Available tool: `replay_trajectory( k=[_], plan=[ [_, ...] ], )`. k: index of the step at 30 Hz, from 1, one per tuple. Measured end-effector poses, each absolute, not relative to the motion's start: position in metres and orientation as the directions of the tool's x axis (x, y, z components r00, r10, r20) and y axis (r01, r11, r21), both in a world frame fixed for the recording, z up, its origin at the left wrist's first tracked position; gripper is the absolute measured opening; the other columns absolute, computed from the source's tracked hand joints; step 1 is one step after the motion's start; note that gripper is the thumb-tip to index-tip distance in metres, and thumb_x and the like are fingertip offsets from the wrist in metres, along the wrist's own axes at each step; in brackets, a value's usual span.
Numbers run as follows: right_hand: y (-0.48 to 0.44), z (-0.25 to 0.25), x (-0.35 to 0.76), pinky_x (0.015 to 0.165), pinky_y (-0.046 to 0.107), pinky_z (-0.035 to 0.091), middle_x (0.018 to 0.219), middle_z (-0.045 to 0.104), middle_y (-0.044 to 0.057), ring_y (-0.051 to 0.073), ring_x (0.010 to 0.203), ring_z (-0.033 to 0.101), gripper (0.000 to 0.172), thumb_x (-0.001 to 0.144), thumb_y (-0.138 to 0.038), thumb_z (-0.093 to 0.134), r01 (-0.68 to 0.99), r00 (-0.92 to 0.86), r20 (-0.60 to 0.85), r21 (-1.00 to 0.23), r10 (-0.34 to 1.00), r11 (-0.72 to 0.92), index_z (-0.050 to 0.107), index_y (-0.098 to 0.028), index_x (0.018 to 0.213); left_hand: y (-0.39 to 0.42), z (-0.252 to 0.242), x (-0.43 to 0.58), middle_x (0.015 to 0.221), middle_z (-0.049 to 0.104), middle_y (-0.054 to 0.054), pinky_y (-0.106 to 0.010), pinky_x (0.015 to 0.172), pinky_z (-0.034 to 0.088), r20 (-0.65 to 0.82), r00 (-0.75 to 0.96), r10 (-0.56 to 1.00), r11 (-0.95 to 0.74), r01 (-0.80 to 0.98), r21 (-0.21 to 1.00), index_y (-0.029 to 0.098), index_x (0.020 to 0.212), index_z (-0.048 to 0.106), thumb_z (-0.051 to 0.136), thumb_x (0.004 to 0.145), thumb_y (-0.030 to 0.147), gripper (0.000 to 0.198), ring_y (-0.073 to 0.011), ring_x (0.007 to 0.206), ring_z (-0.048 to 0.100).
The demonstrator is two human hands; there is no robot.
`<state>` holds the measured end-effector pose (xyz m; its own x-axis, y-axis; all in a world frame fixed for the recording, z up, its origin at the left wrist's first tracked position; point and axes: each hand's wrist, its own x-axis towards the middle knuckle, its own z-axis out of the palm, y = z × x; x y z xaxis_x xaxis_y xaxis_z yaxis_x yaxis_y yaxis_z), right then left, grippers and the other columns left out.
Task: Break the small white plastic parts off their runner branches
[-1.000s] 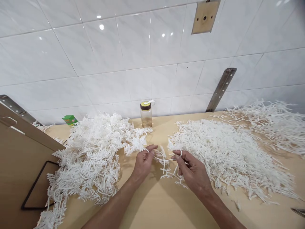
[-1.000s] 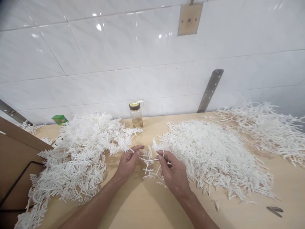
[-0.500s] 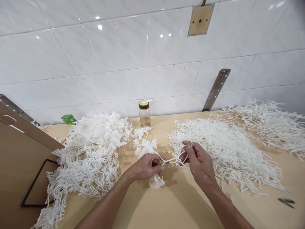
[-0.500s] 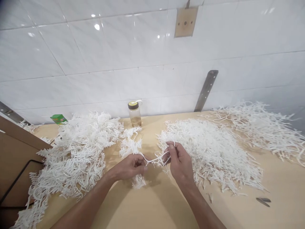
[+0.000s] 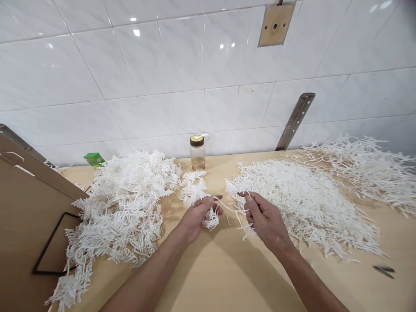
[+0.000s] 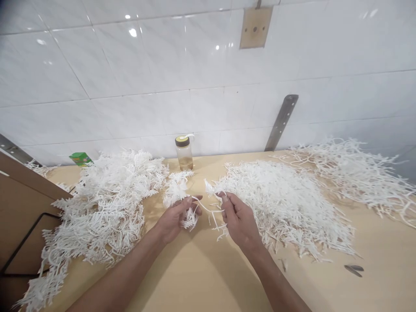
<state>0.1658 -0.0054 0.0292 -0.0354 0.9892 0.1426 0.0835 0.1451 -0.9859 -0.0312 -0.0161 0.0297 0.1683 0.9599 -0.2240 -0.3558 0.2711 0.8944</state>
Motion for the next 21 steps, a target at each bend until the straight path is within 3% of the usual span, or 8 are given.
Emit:
replay_trajectory(
  k=[2,6,9,12,14,16,18,21],
  plan=[
    [-0.005,0.029,0.166,0.041,0.022,0.030,0.061,0.038,-0.004,0.009,0.048,0.033,0.048,0.090,-0.059,0.055,0.041,-0.006,0.159,-0.986,0.987,0.159,0.066,-0.017,0.109,-0.017,0.025,-0.029,0.091,0.070,-0.012,-0.027,0.065,0.047,-0.199,0.166,0.966,0.254,-0.456,0.853,0.013,0.097,0.075,0.072,0.077,0.054,0.046,-0.0180,0.077,0.063],
    [-0.001,0.029,0.170,0.039,0.022,0.027,0.064,0.040,-0.004,0.007,0.046,0.031,0.046,0.090,-0.057,0.057,-0.032,0.084,0.164,-0.985,0.983,0.167,0.065,-0.017,0.112,-0.021,0.024,-0.028,0.105,0.072,-0.014,-0.032,0.087,0.048,-0.121,0.331,0.936,0.249,-0.379,0.891,0.014,0.094,0.077,0.074,0.079,0.048,0.037,-0.0229,0.099,0.064],
    [0.000,0.030,0.174,0.039,0.021,0.027,0.065,0.040,-0.004,0.007,0.046,0.030,0.044,0.090,-0.055,0.058,-0.043,0.078,0.177,-0.983,0.981,0.181,0.065,-0.018,0.113,-0.020,0.024,-0.029,0.102,0.073,-0.014,-0.034,0.088,0.049,-0.111,0.294,0.949,0.227,-0.396,0.890,0.014,0.074,0.075,0.069,0.082,0.052,0.040,-0.0231,0.094,0.066],
    [-0.001,0.031,0.177,0.040,0.022,0.028,0.064,0.038,-0.004,0.007,0.048,0.031,0.040,0.091,-0.053,0.059,-0.040,0.010,0.201,-0.979,0.980,0.201,0.066,-0.018,0.110,-0.013,0.021,-0.034,0.083,0.072,-0.014,-0.032,0.077,0.053,-0.198,0.106,0.975,0.224,-0.516,0.827,0.017,0.046,0.052,0.069,0.081,0.054,0.054,-0.0245,0.087,0.069],
    [-0.002,0.031,0.179,0.042,0.022,0.028,0.064,0.038,-0.004,0.008,0.050,0.031,0.036,0.092,-0.052,0.059,-0.035,-0.036,0.214,-0.977,0.976,0.213,0.066,-0.017,0.099,-0.008,0.019,-0.039,0.065,0.066,-0.009,-0.029,0.068,0.053,-0.247,-0.059,0.967,0.164,-0.596,0.786,0.018,0.047,0.047,0.075,0.077,0.048,0.051,-0.0226,0.077,0.069],
    [-0.002,0.031,0.180,0.042,0.023,0.027,0.064,0.039,-0.003,0.008,0.050,0.030,0.035,0.092,-0.052,0.059,-0.028,-0.076,0.209,-0.978,0.975,0.208,0.064,-0.017,0.089,-0.003,0.021,-0.046,0.057,0.061,-0.003,-0.029,0.061,0.053,-0.266,-0.164,0.950,0.096,-0.657,0.748,0.017,0.055,0.053,0.077,0.076,0.039,0.039,-0.0192,0.064,0.066],
    [-0.003,0.031,0.181,0.042,0.023,0.024,0.064,0.039,-0.003,0.007,0.049,0.028,0.035,0.091,-0.052,0.059,-0.025,-0.097,0.191,-0.982,0.977,0.189,0.063,-0.018,0.088,0.001,0.025,-0.052,0.059,0.062,-0.002,-0.030,0.059,0.055,-0.270,-0.213,0.939,0.047,-0.697,0.715,0.016,0.063,0.059,0.075,0.077,0.031,0.026,-0.0170,0.057,0.063],
    [-0.003,0.033,0.181,0.042,0.023,0.021,0.065,0.037,-0.004,0.007,0.048,0.026,0.038,0.091,-0.054,0.059,-0.021,-0.091,0.158,-0.987,0.983,0.157,0.064,-0.019,0.104,0.003,0.032,-0.059,0.076,0.072,-0.007,-0.033,0.066,0.058,-0.267,-0.232,0.935,0.012,-0.734,0.679,0.013,0.079,0.067,0.072,0.075,0.019,0.008,-0.0184,0.067,0.067]
  ],
)
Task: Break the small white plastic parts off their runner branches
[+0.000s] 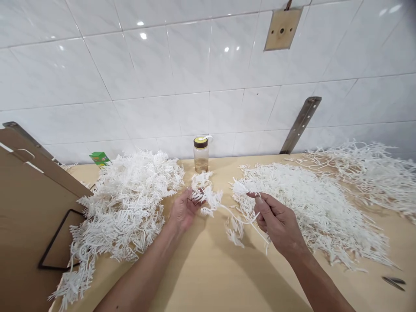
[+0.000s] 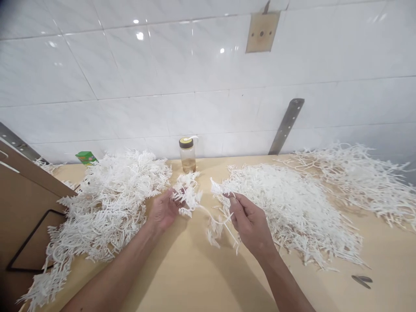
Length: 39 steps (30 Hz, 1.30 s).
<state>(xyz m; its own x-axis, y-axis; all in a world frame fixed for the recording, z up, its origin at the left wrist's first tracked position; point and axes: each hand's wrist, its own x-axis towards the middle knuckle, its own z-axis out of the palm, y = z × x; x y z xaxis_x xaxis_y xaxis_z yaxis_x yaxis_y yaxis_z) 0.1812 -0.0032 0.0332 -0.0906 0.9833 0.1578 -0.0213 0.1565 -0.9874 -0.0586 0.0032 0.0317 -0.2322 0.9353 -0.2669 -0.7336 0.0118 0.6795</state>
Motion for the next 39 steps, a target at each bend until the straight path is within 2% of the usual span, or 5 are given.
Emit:
replay_trajectory(
  k=[13,23,28,33,39],
  plan=[
    [0.001,0.027,0.182,0.049,0.024,0.032,0.061,0.038,-0.004,0.010,0.052,0.035,0.038,0.096,-0.052,0.049,0.323,-0.138,0.281,-0.894,0.950,0.311,0.066,-0.017,0.098,-0.009,0.025,-0.043,0.077,0.069,-0.004,-0.024,0.060,0.050,-0.358,0.097,0.929,0.354,-0.524,0.775,0.012,0.088,0.070,0.090,0.053,0.017,0.041,-0.0119,0.062,0.062],
    [0.002,0.031,0.191,0.049,0.024,0.039,0.061,0.050,-0.001,0.012,0.052,0.045,0.042,0.095,-0.049,0.050,0.480,0.119,0.412,-0.820,0.903,0.311,0.071,-0.016,0.110,0.014,0.016,-0.080,0.064,0.059,0.004,-0.024,0.056,0.043,-0.169,-0.497,0.851,-0.004,-0.328,0.945,0.018,0.072,0.058,0.084,0.049,0.025,0.036,-0.0111,0.058,0.054],
    [0.005,0.042,0.201,0.042,0.022,0.034,0.061,0.046,-0.002,0.010,0.048,0.039,0.043,0.093,-0.053,0.054,0.326,0.409,0.379,-0.910,0.830,0.255,0.071,-0.017,0.111,0.018,0.004,-0.085,0.060,0.057,0.004,-0.024,0.059,0.042,-0.061,-0.551,0.832,-0.020,-0.139,0.990,0.019,0.068,0.057,0.072,0.057,0.021,0.019,-0.0110,0.055,0.053],
    [0.007,0.041,0.194,0.037,0.020,0.026,0.060,0.041,-0.005,0.006,0.043,0.030,0.041,0.089,-0.053,0.061,0.055,0.281,0.292,-0.956,0.914,0.288,0.070,-0.017,0.104,0.014,0.012,-0.085,0.062,0.059,0.001,-0.028,0.065,0.043,0.033,-0.563,0.826,0.047,0.127,0.991,0.020,0.068,0.064,0.065,0.062,0.013,0.010,-0.0151,0.059,0.053],
    [0.003,0.036,0.185,0.037,0.021,0.026,0.061,0.042,-0.004,0.006,0.044,0.031,0.040,0.089,-0.054,0.061,0.010,0.139,0.239,-0.971,0.961,0.240,0.067,-0.015,0.098,0.003,0.025,-0.074,0.100,0.066,-0.010,-0.040,0.097,0.042,0.358,-0.472,0.806,-0.076,0.517,0.853,0.021,0.080,0.070,0.068,0.065,0.008,0.020,-0.0300,0.104,0.060]
  ],
)
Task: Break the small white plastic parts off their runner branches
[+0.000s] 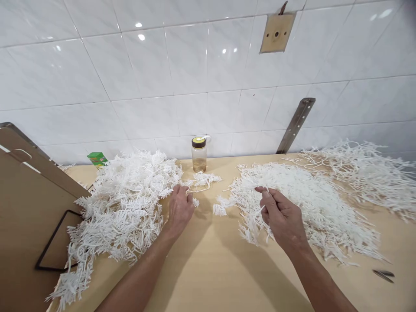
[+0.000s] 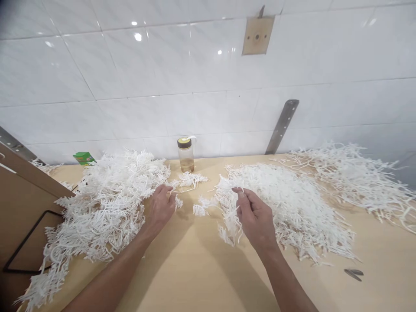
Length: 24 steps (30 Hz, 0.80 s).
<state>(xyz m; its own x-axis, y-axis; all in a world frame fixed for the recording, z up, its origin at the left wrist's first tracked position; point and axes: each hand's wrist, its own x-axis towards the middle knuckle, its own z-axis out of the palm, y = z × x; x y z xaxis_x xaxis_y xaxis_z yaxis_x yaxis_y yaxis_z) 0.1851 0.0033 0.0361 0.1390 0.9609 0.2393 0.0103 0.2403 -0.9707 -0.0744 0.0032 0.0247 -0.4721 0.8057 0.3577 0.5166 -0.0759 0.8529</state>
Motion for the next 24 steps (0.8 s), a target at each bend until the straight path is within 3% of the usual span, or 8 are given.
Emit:
replay_trajectory(
  k=[3,8,12,16,20,24],
  plan=[
    [0.002,0.035,0.184,0.037,0.021,0.026,0.061,0.042,-0.004,0.007,0.043,0.031,0.042,0.090,-0.054,0.058,0.029,0.109,0.230,-0.973,0.967,0.228,0.066,-0.016,0.104,-0.001,0.029,-0.068,0.106,0.065,-0.013,-0.042,0.104,0.037,0.446,-0.403,0.799,-0.180,0.547,0.818,0.022,0.080,0.071,0.069,0.067,0.006,0.021,-0.0335,0.113,0.055],
    [0.003,0.029,0.181,0.039,0.021,0.028,0.062,0.045,-0.004,0.007,0.044,0.033,0.044,0.092,-0.054,0.056,0.069,0.042,0.221,-0.974,0.974,0.218,0.066,-0.016,0.112,-0.017,0.052,-0.050,0.091,0.068,-0.009,-0.038,0.098,0.040,0.526,-0.261,0.809,-0.368,0.472,0.801,0.025,0.085,0.075,0.068,0.080,0.017,0.013,-0.0276,0.098,0.057],
    [-0.001,0.026,0.176,0.040,0.022,0.032,0.069,0.053,-0.001,0.008,0.047,0.039,0.046,0.092,-0.053,0.055,0.119,-0.022,0.215,-0.969,0.976,0.216,0.064,-0.016,0.118,-0.035,0.068,-0.025,0.082,0.071,-0.008,-0.031,0.076,0.046,0.330,-0.171,0.928,-0.289,0.225,0.930,0.022,0.085,0.079,0.073,0.078,0.022,0.009,-0.0226,0.078,0.060],
    [-0.007,0.022,0.164,0.047,0.024,0.044,0.079,0.064,0.003,0.011,0.051,0.048,0.045,0.095,-0.049,0.052,0.228,-0.060,0.262,-0.936,0.963,0.269,0.063,-0.016,0.123,-0.042,0.062,-0.002,0.093,0.075,-0.008,-0.032,0.084,0.047,0.151,-0.102,0.983,-0.136,0.138,0.981,0.020,0.094,0.079,0.077,0.076,0.026,0.019,-0.0232,0.087,0.065],
    [-0.012,0.010,0.147,0.071,0.034,0.057,0.099,0.069,0.011,0.021,0.081,0.065,0.032,0.098,-0.035,0.048,0.387,-0.130,0.450,-0.797,0.883,0.464,0.066,-0.017,0.118,-0.031,0.046,0.005,0.095,0.075,-0.010,-0.032,0.081,0.050,-0.018,-0.023,1.000,0.017,-0.066,0.998,0.017,0.099,0.077,0.076,0.078,0.039,0.031,-0.0231,0.087,0.067],
    [-0.017,-0.006,0.132,0.086,0.042,0.058,0.111,0.065,0.014,0.026,0.101,0.065,0.033,0.096,-0.019,0.044,0.453,-0.224,0.575,-0.653,0.787,0.607,0.062,-0.019,0.124,-0.019,0.035,-0.003,0.080,0.072,-0.009,-0.031,0.074,0.051,-0.128,0.016,0.992,0.129,-0.212,0.969,0.013,0.084,0.075,0.077,0.075,0.047,0.036,-0.0187,0.073,0.064]
  ],
)
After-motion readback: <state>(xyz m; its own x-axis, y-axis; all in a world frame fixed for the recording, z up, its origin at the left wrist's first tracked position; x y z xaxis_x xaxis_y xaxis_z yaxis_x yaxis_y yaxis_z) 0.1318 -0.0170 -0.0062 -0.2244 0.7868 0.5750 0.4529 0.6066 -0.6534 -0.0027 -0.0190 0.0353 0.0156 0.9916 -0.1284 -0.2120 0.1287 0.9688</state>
